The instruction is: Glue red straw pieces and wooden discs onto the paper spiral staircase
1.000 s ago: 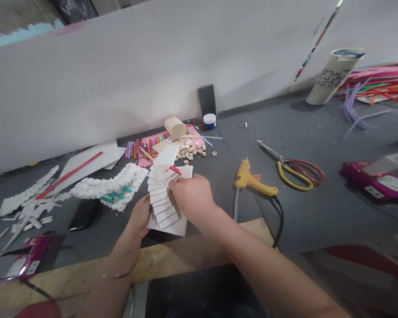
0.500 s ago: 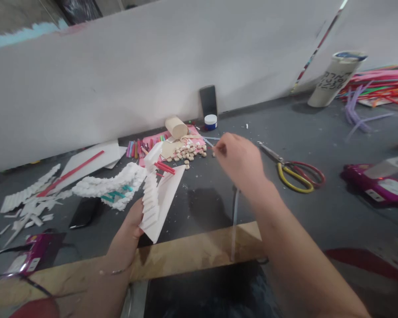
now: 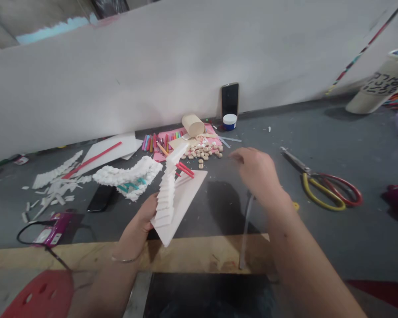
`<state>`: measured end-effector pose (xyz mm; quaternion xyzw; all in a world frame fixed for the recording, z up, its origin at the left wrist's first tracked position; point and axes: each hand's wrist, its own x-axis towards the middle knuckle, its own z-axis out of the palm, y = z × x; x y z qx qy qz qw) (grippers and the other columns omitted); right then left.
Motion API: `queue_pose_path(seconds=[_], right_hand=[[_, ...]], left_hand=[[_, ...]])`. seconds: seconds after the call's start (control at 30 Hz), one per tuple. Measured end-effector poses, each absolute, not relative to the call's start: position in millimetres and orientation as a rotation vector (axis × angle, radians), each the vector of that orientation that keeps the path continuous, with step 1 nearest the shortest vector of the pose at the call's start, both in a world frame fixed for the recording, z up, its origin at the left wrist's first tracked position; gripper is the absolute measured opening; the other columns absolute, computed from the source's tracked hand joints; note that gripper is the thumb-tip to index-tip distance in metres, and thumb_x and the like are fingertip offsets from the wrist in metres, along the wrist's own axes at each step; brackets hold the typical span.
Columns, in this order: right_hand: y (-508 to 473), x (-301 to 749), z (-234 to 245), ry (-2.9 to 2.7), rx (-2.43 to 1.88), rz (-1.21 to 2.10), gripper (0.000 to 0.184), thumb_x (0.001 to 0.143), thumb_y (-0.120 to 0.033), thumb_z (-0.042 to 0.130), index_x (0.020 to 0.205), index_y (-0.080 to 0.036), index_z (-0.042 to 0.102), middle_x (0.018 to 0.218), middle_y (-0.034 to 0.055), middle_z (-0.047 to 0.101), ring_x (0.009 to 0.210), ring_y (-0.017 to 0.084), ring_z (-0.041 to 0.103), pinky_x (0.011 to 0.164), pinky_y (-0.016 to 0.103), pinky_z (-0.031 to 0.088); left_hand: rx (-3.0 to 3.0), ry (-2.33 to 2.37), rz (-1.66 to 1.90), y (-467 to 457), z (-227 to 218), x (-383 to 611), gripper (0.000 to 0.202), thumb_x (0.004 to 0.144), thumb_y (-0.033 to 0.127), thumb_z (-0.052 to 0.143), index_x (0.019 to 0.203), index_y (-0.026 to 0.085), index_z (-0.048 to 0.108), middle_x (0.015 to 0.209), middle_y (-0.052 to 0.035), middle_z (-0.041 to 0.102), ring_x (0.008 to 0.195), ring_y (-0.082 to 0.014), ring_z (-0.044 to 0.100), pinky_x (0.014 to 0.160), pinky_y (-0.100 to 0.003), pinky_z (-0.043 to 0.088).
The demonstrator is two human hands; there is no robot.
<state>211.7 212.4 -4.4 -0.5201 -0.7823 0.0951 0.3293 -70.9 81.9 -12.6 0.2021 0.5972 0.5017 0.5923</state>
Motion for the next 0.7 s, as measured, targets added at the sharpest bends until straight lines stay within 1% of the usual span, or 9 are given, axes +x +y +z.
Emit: queue_pose_path(seconds=[0.1, 0.23, 0.33, 0.43, 0.53, 0.6, 0.7], right_hand=[[205.7, 204.1, -5.3, -2.041, -1.285, 0.355, 0.024, 0.087, -0.022, 0.055, 0.102, -0.025, 0.074, 0.098, 0.0054, 0.075, 0.088, 0.026, 0.070, 0.076, 0.038, 0.052], [197.9, 194.0, -8.1, -2.013, -1.242, 0.445, 0.023, 0.086, -0.020, 0.056, 0.098, -0.025, 0.075, 0.099, 0.0045, 0.076, 0.090, 0.025, 0.071, 0.081, 0.037, 0.053], [192.1, 186.7, -7.4, -1.983, -1.229, 0.506, 0.020, 0.086, -0.020, 0.058, 0.096, -0.025, 0.075, 0.096, 0.0028, 0.076, 0.086, 0.022, 0.070, 0.079, 0.035, 0.053], [187.9, 180.6, -4.7, -1.959, -1.218, 0.528, 0.014, 0.084, -0.023, 0.061, 0.092, -0.023, 0.073, 0.089, 0.0030, 0.074, 0.079, 0.020, 0.068, 0.074, 0.032, 0.052], [187.6, 177.8, -5.4, -1.946, -1.250, 0.566, 0.010, 0.082, -0.024, 0.063, 0.088, -0.022, 0.071, 0.084, 0.0035, 0.073, 0.074, 0.019, 0.067, 0.071, 0.031, 0.052], [189.5, 177.9, -9.2, -1.938, -1.265, 0.580, 0.012, 0.082, -0.023, 0.062, 0.089, -0.022, 0.071, 0.086, 0.0043, 0.074, 0.076, 0.020, 0.067, 0.072, 0.032, 0.052], [192.7, 179.4, -16.2, -1.909, -1.262, 0.593, 0.019, 0.084, -0.022, 0.058, 0.097, -0.021, 0.072, 0.094, 0.0060, 0.075, 0.084, 0.021, 0.070, 0.078, 0.035, 0.052]], left_hand=[[0.466, 1.389, 1.161, 82.0, -13.3, -69.6, 0.022, 0.056, 0.015, 0.082, 0.074, 0.010, 0.070, 0.055, -0.0010, 0.066, 0.045, -0.0106, 0.055, 0.046, -0.021, 0.041], [0.458, 1.391, 1.165, 82.0, -15.6, -68.3, 0.027, 0.058, 0.017, 0.082, 0.083, 0.011, 0.072, 0.056, -0.0010, 0.067, 0.047, -0.0120, 0.057, 0.047, -0.021, 0.042], [0.432, 1.393, 1.199, 82.1, -17.5, -67.9, 0.025, 0.062, 0.016, 0.080, 0.085, 0.012, 0.072, 0.057, -0.0004, 0.067, 0.047, -0.0117, 0.057, 0.047, -0.021, 0.043], [0.418, 1.381, 1.221, 82.7, -18.0, -67.3, 0.020, 0.065, 0.013, 0.076, 0.084, 0.012, 0.071, 0.056, -0.0001, 0.067, 0.045, -0.0108, 0.057, 0.046, -0.020, 0.044], [0.429, 1.393, 1.206, 83.5, -17.8, -66.5, 0.020, 0.066, 0.012, 0.075, 0.086, 0.011, 0.072, 0.056, -0.0003, 0.068, 0.044, -0.0102, 0.056, 0.045, -0.019, 0.044], [0.435, 1.404, 1.203, 84.1, -18.3, -66.2, 0.023, 0.064, 0.011, 0.076, 0.087, 0.011, 0.072, 0.056, -0.0001, 0.068, 0.044, -0.0099, 0.056, 0.045, -0.018, 0.044], [0.438, 1.393, 1.227, 84.4, -20.2, -65.9, 0.025, 0.060, 0.011, 0.078, 0.084, 0.012, 0.072, 0.057, -0.0003, 0.069, 0.046, -0.0111, 0.059, 0.047, -0.019, 0.046]])
